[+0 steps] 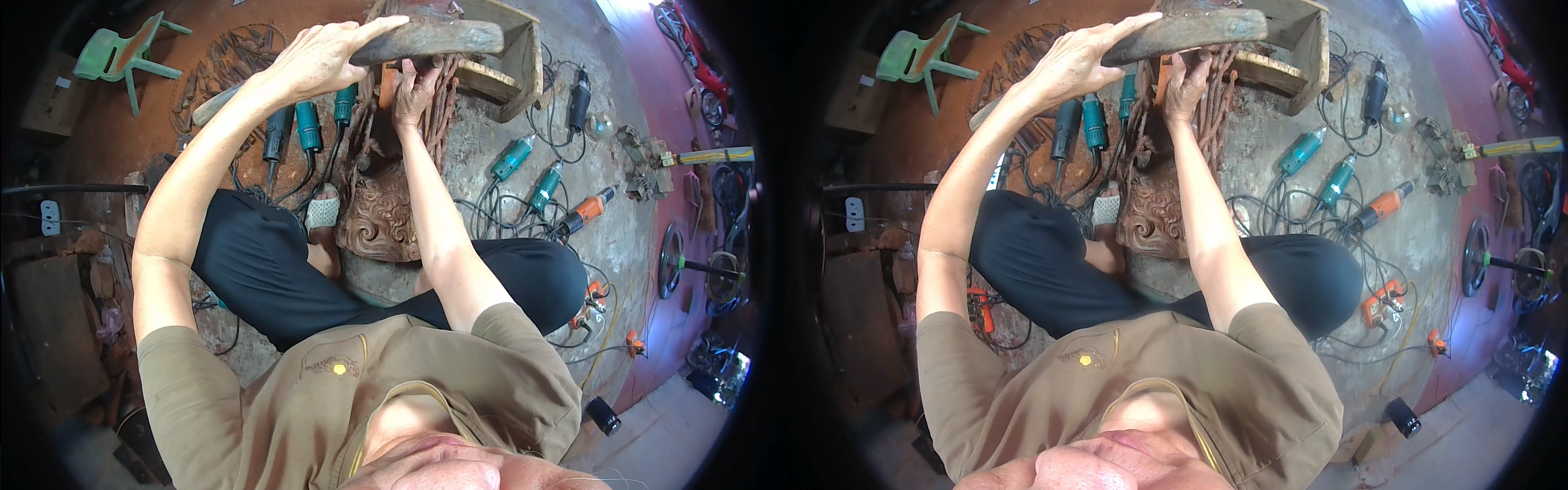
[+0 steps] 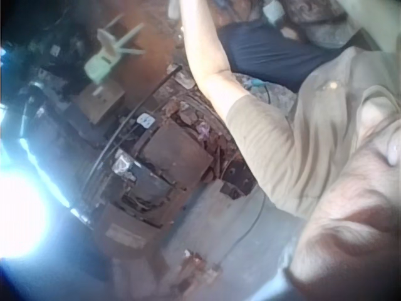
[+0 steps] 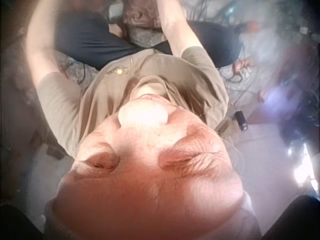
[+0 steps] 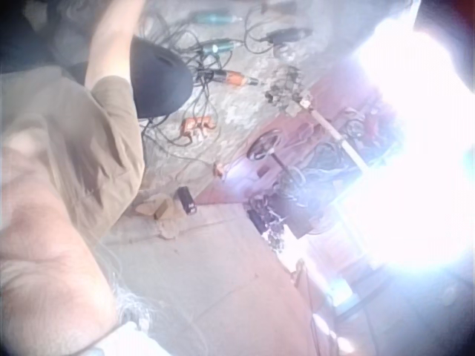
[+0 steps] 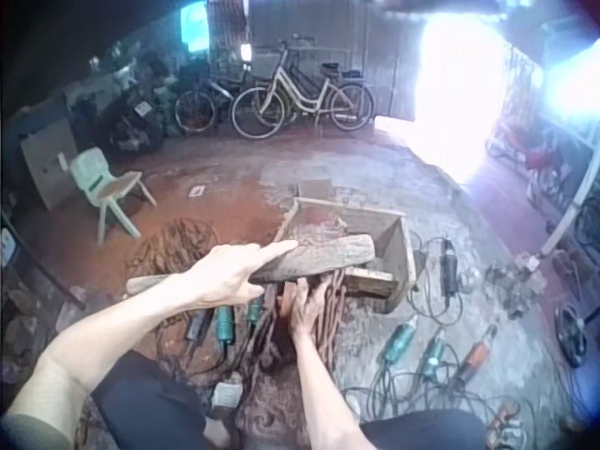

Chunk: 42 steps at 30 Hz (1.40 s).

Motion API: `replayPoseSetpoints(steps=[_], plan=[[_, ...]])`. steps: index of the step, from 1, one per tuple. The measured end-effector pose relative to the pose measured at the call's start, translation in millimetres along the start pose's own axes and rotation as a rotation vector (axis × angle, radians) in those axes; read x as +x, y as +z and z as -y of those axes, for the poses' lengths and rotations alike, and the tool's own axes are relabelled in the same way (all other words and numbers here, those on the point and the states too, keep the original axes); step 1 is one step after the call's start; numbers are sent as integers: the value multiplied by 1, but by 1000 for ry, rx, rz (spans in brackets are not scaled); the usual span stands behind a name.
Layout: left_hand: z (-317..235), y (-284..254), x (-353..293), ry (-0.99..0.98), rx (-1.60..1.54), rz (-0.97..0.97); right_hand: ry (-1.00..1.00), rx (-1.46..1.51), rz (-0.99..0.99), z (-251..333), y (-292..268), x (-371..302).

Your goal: The person sits on the floor and carves a large piece of wood using a chisel and a wooden mallet. They repeatedly strike the chisel to shape the wood, occasionally pausing to inspect the progress and adjust their grip.

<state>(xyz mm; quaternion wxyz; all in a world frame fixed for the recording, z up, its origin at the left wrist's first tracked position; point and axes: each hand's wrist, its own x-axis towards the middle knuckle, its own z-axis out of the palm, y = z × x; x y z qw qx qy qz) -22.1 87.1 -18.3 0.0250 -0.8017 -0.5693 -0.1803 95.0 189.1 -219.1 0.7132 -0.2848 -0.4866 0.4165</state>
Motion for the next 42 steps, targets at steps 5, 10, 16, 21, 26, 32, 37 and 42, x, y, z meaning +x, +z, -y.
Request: replayPoseSetpoints(steps=[5,10,16,21,26,32,37,42], plan=[[-2,5,8,26,158,97,-78,30,-34,-17,-4,5],[-2,4,7,24,105,23,-26,-15,-47,4,0,0],[4,2,9,78,315,91,-299,-390,-4,-9,-3,12],[0,-4,7,66,193,-16,-28,-107,13,-6,1,8],[8,3,8,85,249,40,-295,-367,83,-25,-9,21],[4,-2,3,15,148,17,-113,-207,108,-39,-6,23],[16,-6,-8,4,244,74,-435,-563,137,-24,-4,20],[7,-7,-10,-26,145,4,-235,-325,141,-39,-10,25]])
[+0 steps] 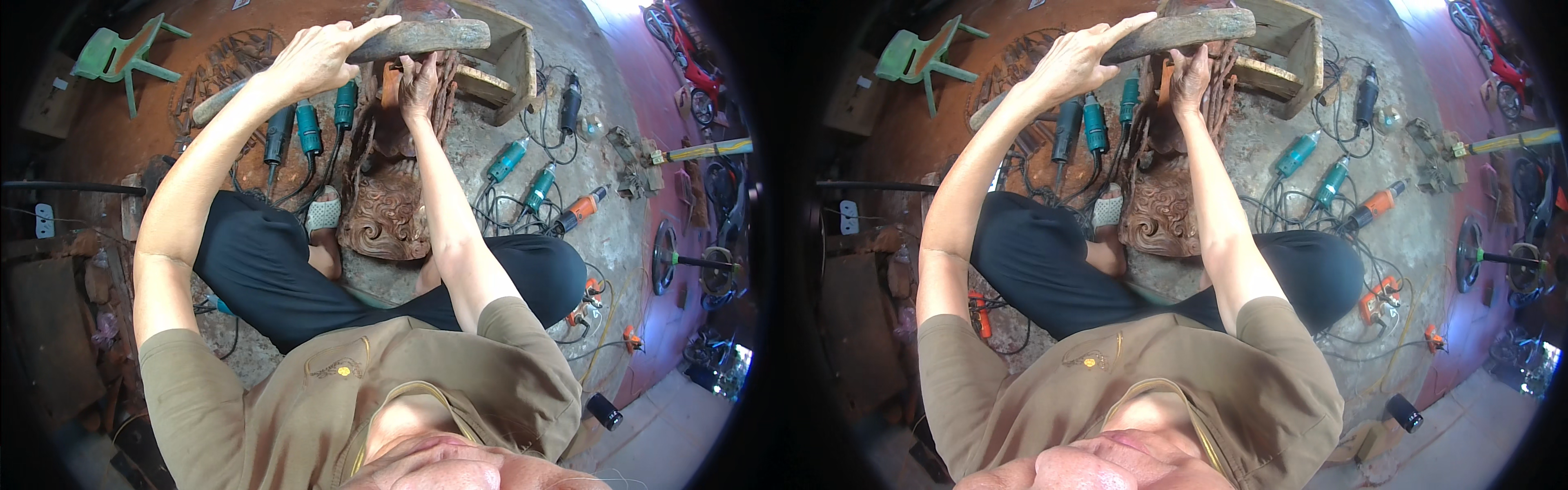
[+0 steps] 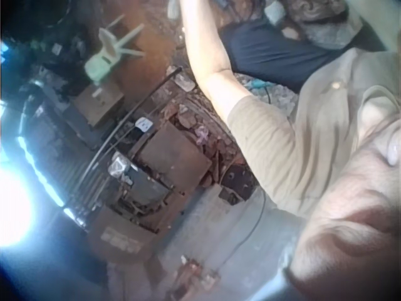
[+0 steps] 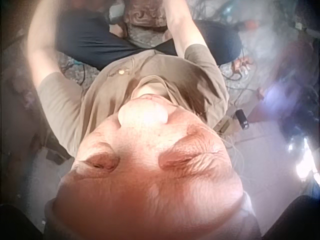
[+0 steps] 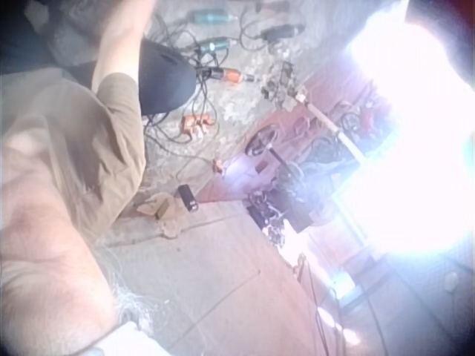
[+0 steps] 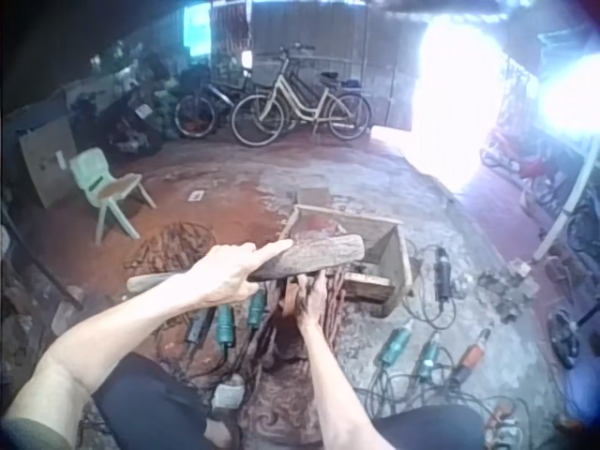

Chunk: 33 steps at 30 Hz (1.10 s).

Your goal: The person sits on the floor and carves a large piece of wood using a chisel and a wooden mallet. They repeatedly strike the chisel to shape the wood, occasionally pausing to inspect the progress and adjust their grip.

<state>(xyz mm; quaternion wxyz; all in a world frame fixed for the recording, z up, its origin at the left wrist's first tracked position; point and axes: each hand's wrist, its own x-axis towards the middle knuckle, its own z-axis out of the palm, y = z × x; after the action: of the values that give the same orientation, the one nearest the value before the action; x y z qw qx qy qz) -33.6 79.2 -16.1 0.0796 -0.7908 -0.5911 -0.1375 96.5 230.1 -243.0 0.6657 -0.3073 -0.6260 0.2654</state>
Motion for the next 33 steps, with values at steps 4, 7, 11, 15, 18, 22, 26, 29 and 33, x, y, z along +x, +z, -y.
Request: replayPoseSetpoints(steps=[4,7,11,15,18,22,26,29,33], plan=[[10,0,-9,55,115,40,-232,-277,20,26,-9,2],[-2,-10,-10,-19,62,115,-21,-127,30,30,-17,-11],[4,-10,-17,25,-140,-93,65,-39,58,47,-34,5],[-5,-16,-17,12,-169,-101,58,-100,93,55,-44,13],[-14,-19,-19,-13,-237,-21,96,-109,122,69,-44,9],[-4,-6,-19,-14,-78,76,196,167,79,48,-35,8],[-1,-10,-23,-20,-31,88,4,-112,113,51,-28,-2],[-4,-4,-21,20,-82,16,24,-58,106,50,-30,1],[2,-2,-22,9,12,99,-81,-252,133,58,-29,-2]])
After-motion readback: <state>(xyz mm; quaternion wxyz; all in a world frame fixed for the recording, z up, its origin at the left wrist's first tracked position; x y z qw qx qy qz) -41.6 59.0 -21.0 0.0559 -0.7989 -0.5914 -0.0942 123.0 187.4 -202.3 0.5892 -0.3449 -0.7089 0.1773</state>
